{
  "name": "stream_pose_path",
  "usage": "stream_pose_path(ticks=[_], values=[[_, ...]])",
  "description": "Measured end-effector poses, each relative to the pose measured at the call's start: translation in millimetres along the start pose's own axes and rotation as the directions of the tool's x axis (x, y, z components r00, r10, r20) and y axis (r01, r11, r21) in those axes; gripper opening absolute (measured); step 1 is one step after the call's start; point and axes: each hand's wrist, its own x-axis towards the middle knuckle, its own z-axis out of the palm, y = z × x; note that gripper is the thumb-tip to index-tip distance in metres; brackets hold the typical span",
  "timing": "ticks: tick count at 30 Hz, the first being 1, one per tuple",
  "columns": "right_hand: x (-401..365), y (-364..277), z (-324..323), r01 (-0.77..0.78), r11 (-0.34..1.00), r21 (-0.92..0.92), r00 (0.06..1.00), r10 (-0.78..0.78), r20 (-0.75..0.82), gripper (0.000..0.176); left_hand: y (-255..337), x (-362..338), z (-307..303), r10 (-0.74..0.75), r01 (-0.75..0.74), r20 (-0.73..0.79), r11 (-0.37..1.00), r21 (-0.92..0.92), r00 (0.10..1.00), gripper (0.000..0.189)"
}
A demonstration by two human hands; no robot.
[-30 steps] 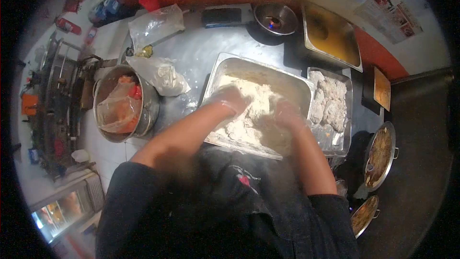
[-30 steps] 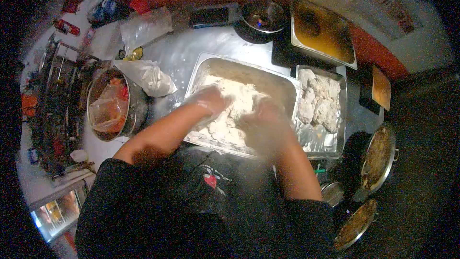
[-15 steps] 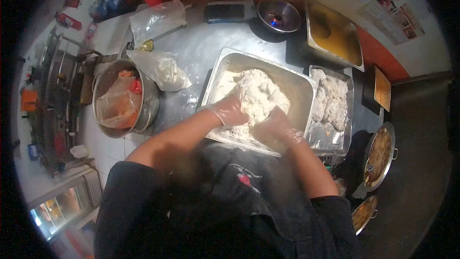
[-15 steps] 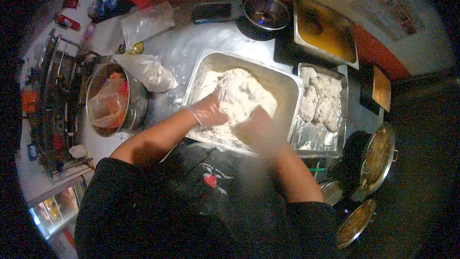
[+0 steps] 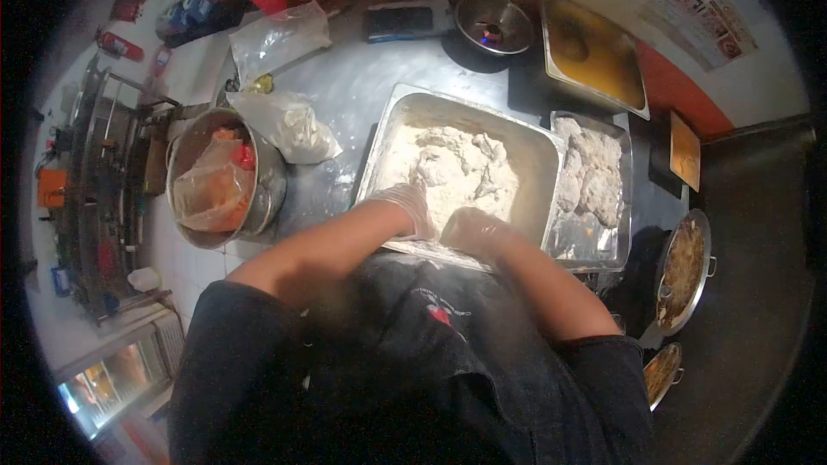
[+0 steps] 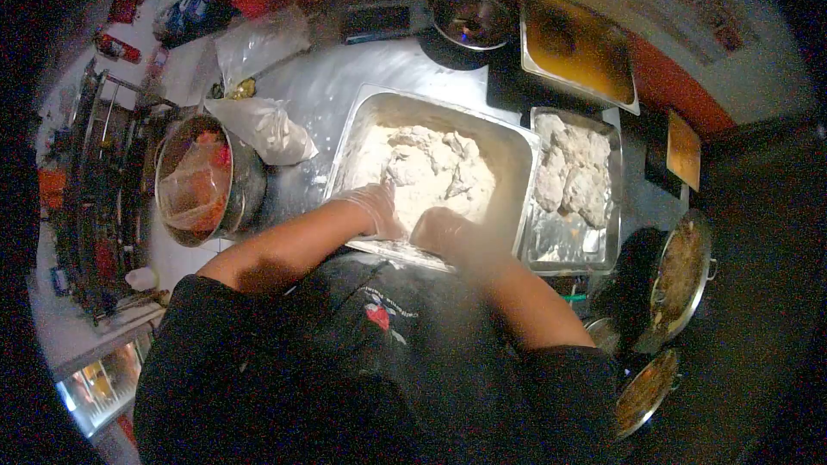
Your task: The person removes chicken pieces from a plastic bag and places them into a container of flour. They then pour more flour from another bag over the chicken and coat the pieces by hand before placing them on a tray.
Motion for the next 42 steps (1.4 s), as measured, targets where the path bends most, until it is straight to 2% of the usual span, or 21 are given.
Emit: stream_pose_path(ticks=[3, 6, 8, 10, 13, 14, 16, 17, 18, 20, 21, 24, 26, 28, 30, 32, 33, 35, 37, 39, 42], values=[[27, 10, 8, -0.287, 0.930, 0.230, 0.955, 0.297, -0.011, 0.054, -20, 59, 43, 0.124, -0.131, -0.137, 0.990, -0.046, 0.983, 0.085], [0, 7, 8, -0.033, 0.881, 0.472, 0.912, 0.220, -0.346, 0.071, -36, 72, 49, 0.164, -0.228, -0.256, 0.943, -0.243, 0.953, 0.082], [-19, 18, 8, 0.170, 0.984, 0.054, 0.784, -0.102, -0.612, 0.079, -32, 43, 24, 0.100, -0.185, -0.252, 0.922, -0.339, 0.963, 0.077], [-29, 25, -6, 0.164, 0.985, -0.049, 0.722, -0.154, -0.675, 0.075, -14, -23, -25, -0.008, -0.066, -0.205, 0.934, -0.352, 0.979, 0.068], [-37, 14, -42, -0.084, 0.980, 0.181, 0.749, 0.182, -0.637, 0.065, -13, -43, -44, 0.026, -0.089, -0.292, 0.975, -0.205, 0.956, 0.067], [-43, 2, -49, -0.190, 0.971, 0.147, 0.722, 0.239, -0.649, 0.071, -16, -21, -31, 0.089, -0.118, -0.487, 0.993, -0.030, 0.869, 0.071], [-8, 38, -58, -0.446, 0.895, 0.003, 0.734, 0.368, -0.571, 0.071, -20, 28, -36, 0.024, -0.065, -0.333, 0.991, -0.114, 0.943, 0.074], [-3, 40, -55, -0.397, 0.917, -0.050, 0.781, 0.309, -0.543, 0.070, -16, 41, -42, -0.004, -0.035, -0.253, 0.988, -0.149, 0.967, 0.075], [0, 39, -55, -0.345, 0.933, -0.102, 0.822, 0.248, -0.512, 0.070, -6, 29, -50, -0.059, -0.030, -0.330, 0.966, -0.258, 0.942, 0.080], [18, 39, -46, -0.158, 0.984, 0.083, 0.807, 0.177, -0.564, 0.068, -4, 47, -45, -0.098, -0.024, -0.389, 0.955, -0.297, 0.916, 0.083], [34, 38, -33, 0.007, 0.953, 0.303, 0.745, 0.197, -0.637, 0.067, -8, 61, -34, -0.121, -0.017, -0.408, 0.947, -0.319, 0.905, 0.085], [23, 27, -23, 0.486, 0.541, 0.687, 0.735, 0.173, -0.656, 0.067, -13, 67, -30, -0.063, -0.118, -0.358, 0.879, -0.461, 0.931, 0.085], [22, 39, -24, 0.442, 0.506, 0.741, 0.788, 0.175, -0.590, 0.064, -11, 50, -41, -0.094, -0.064, -0.279, 0.859, -0.509, 0.956, 0.087], [32, 60, -24, 0.088, 0.754, 0.651, 0.822, 0.314, -0.475, 0.058, -9, 32, -41, -0.167, 0.051, -0.206, 0.879, -0.475, 0.964, 0.088], [-14, 19, -42, -0.169, 0.980, 0.103, 0.859, 0.198, -0.473, 0.052, -15, 17, -27, -0.072, -0.009, -0.220, 0.939, -0.344, 0.973, 0.089], [-36, -1, -47, -0.209, 0.946, -0.249, 0.937, 0.120, -0.329, 0.045, -4, -16, -31, -0.044, 0.020, -0.150, 0.988, -0.154, 0.988, 0.089], [-38, 3, -42, -0.157, 0.948, -0.276, 0.972, 0.099, -0.213, 0.039, -6, -14, -18, 0.001, -0.013, -0.127, 0.995, -0.099, 0.992, 0.089], [-34, 15, -25, -0.116, 0.973, -0.201, 0.989, 0.096, -0.109, 0.034, -11, -2, 7, 0.092, -0.091, -0.080, 0.996, 0.015, 0.993, 0.088], [-17, 31, -2, -0.135, 0.991, -0.008, 0.983, 0.133, -0.125, 0.034, -10, 10, 12, 0.111, -0.116, -0.058, 0.989, -0.090, 0.992, 0.085], [-5, 26, 2, -0.087, 0.981, 0.172, 0.970, 0.123, -0.212, 0.056, -11, 35, 21, 0.160, -0.170, -0.081, 0.976, -0.135, 0.984, 0.082], [-3, 20, 8, -0.032, 0.887, 0.461, 0.912, 0.215, -0.349, 0.074, -15, 37, 28, 0.083, -0.186, -0.249, 0.886, -0.425, 0.965, 0.075]])
